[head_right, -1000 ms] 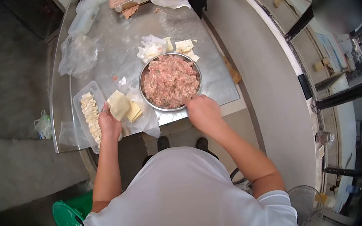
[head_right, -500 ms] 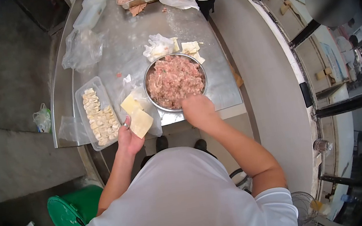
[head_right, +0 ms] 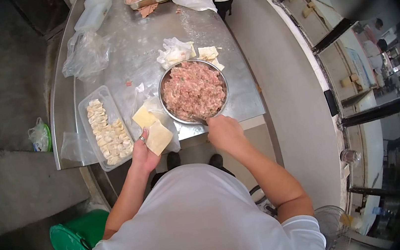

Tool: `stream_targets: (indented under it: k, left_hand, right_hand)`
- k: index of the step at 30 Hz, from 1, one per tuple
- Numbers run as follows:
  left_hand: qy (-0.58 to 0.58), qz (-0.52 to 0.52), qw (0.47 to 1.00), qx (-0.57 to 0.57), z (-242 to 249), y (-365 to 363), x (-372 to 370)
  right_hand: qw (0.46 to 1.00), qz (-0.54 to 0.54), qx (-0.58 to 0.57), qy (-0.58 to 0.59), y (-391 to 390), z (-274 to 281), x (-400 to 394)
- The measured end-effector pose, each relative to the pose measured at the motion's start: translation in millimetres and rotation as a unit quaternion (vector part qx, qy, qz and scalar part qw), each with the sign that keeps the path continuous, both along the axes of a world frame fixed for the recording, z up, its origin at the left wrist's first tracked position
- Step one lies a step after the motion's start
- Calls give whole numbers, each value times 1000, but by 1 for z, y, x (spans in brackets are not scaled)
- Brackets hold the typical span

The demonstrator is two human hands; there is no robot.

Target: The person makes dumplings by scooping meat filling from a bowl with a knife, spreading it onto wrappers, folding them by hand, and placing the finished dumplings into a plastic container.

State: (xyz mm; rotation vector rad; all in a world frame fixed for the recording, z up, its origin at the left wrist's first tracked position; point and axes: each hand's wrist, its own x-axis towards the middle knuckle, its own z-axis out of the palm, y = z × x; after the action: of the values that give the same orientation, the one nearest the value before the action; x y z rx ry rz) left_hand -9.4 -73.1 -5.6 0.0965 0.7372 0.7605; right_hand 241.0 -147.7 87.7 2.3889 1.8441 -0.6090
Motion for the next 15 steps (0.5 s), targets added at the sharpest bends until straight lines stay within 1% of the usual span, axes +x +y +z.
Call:
stream_targets:
  k: [4, 6, 7, 8, 10, 13, 15]
  left_hand:
    - [0, -10, 1000, 9, 0, 5, -4]
    - [-14, -11, 1000, 6, 2, 8, -5]
    - [-21, -12, 1000, 5, 4, 10, -5]
    - [-14, -13, 1000, 5, 5, 12, -3]
    - [1, -14, 1000, 3, 7, 13, 1]
    - [-6, -28, 1000, 1, 11, 16, 17]
    - [-25, -36, 999, 0, 13, 21, 33]
  right_hand:
    - [996, -48, 10, 70, 2, 6, -5]
    - [988, -52, 66, 129, -1, -28, 8]
    - [982, -53, 94, 158, 0, -36, 11]
    - [967, -100, 65, 226, 0, -42, 15]
    - [914, -188, 3, 359, 1, -42, 16]
    - [873, -234, 60, 424, -10, -42, 13]
    - [870, -228, 114, 421, -22, -37, 2]
